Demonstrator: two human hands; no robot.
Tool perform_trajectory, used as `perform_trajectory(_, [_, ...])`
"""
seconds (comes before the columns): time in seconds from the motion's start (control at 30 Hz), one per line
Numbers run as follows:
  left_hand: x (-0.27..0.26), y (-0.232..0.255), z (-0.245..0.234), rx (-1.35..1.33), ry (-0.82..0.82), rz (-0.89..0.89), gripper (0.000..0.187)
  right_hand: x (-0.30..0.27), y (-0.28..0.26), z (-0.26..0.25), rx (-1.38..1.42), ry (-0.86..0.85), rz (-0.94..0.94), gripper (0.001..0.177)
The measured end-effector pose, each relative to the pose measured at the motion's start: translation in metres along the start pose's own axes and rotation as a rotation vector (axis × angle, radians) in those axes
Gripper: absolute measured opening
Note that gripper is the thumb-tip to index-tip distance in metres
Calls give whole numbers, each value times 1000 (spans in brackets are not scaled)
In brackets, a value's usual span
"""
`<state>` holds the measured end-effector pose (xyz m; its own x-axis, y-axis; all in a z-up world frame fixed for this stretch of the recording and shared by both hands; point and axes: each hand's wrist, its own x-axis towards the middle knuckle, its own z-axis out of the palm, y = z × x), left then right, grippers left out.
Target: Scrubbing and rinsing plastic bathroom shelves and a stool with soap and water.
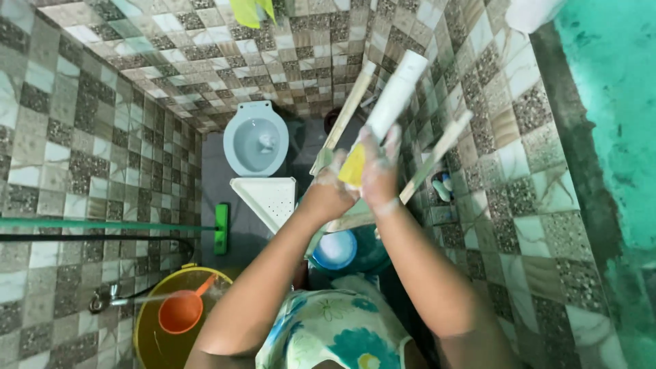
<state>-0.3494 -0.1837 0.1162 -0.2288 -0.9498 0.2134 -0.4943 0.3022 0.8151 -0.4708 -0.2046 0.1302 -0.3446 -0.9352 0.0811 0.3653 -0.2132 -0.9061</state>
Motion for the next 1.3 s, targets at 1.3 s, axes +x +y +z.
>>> perform_trajectory(1.3, [73, 51, -36, -1313, 426, -300, 59, -50, 4, -105, -1114, -371, -298, 20])
